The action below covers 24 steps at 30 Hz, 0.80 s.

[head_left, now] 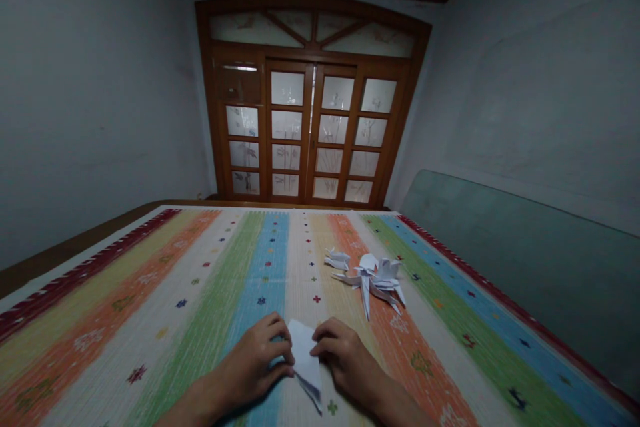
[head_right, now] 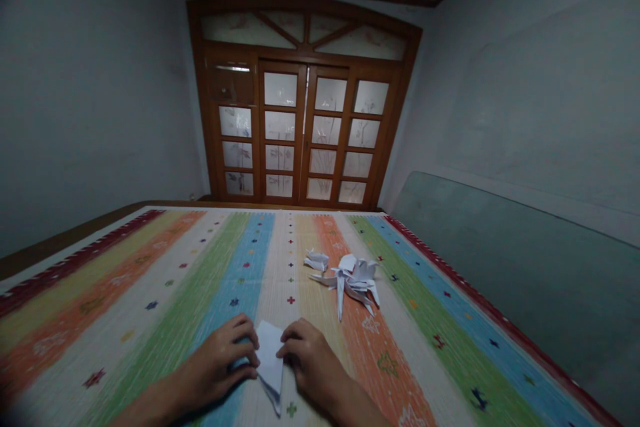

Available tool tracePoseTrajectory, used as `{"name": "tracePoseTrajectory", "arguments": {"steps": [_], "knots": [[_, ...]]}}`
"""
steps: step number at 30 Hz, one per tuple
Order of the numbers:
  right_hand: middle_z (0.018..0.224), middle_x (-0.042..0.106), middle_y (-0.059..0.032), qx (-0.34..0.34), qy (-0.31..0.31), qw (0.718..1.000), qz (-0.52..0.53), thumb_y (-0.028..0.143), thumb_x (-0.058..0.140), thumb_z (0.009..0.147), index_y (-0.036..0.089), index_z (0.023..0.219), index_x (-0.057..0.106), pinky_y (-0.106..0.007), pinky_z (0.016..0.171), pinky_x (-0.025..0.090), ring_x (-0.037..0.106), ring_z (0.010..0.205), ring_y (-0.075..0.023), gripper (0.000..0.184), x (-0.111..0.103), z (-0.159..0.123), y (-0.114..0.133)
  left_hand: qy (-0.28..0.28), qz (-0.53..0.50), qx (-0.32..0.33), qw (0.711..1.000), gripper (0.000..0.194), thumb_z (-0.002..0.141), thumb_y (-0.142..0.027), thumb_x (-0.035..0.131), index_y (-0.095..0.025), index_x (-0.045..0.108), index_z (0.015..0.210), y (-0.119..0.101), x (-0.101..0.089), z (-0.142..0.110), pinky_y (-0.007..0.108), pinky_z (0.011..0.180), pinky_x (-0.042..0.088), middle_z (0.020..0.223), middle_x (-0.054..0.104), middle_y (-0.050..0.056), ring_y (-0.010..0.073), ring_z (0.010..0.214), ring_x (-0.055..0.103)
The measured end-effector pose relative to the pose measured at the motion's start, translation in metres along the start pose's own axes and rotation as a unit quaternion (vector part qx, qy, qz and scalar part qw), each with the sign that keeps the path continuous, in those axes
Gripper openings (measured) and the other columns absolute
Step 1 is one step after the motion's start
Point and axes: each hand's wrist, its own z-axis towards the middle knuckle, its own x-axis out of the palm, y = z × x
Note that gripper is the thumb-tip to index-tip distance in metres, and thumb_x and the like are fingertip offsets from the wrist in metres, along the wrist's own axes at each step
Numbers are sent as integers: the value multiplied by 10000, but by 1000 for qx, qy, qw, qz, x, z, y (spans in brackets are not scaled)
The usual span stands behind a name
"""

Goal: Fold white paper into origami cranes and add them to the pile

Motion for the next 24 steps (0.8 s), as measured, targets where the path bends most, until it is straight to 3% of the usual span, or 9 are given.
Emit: {"name": "tracePoseTrajectory", "arguments": {"steps": [6, 10, 14, 17, 24], "knots": [[1035, 723, -83, -27, -4, 999, -21, -15, 563, 741, 212, 945, 780, -311, 855, 551, 671, 977, -204, 374, 0, 1, -1, -12, 60, 15, 998, 123, 919, -167, 688, -244, 696, 1014, -3, 8, 0, 307, 774, 430, 1010, 641, 49, 214, 932, 588], [1143, 722, -115, -23, 4, 1000, -12, 41, 552, 777, 199, 1015, 774, -383, 979, 544, 664, 1089, -234, 362, -7, -2, 6, -15, 105, 17, 994, 94, 922, -191, 701, -247, 690, 997, -5, 10, 0, 295, 741, 407, 966, 638, 34, 202, 886, 586], [1335, 663, -116, 26, 49, 998, -20, 209, 645, 858, 217, 1177, 734, -470, 1125, 451, 587, 1268, -275, 331, -8, -6, 11, -11, 149, -6, 989, 41, 929, -228, 703, -237, 686, 965, -8, 16, 1, 320, 736, 399, 939, 638, 40, 223, 882, 580], [1432, 599, -109, 44, 81, 995, -22, 285, 718, 835, 229, 1269, 688, -509, 1178, 384, 500, 1374, -299, 439, -10, -6, 14, -5, 121, -33, 992, 48, 929, -238, 699, -231, 686, 975, -11, 17, 1, 342, 764, 419, 980, 638, 55, 248, 931, 587], [1453, 576, -132, 46, 111, 992, -31, 260, 690, 823, 194, 1252, 670, -521, 1183, 375, 476, 1398, -314, 434, -18, -4, 16, -18, -45, -69, 996, 241, 860, -127, 719, -236, 675, 1071, -7, 2, 3, 357, 914, 451, 1024, 652, 34, 230, 1025, 582]]}}
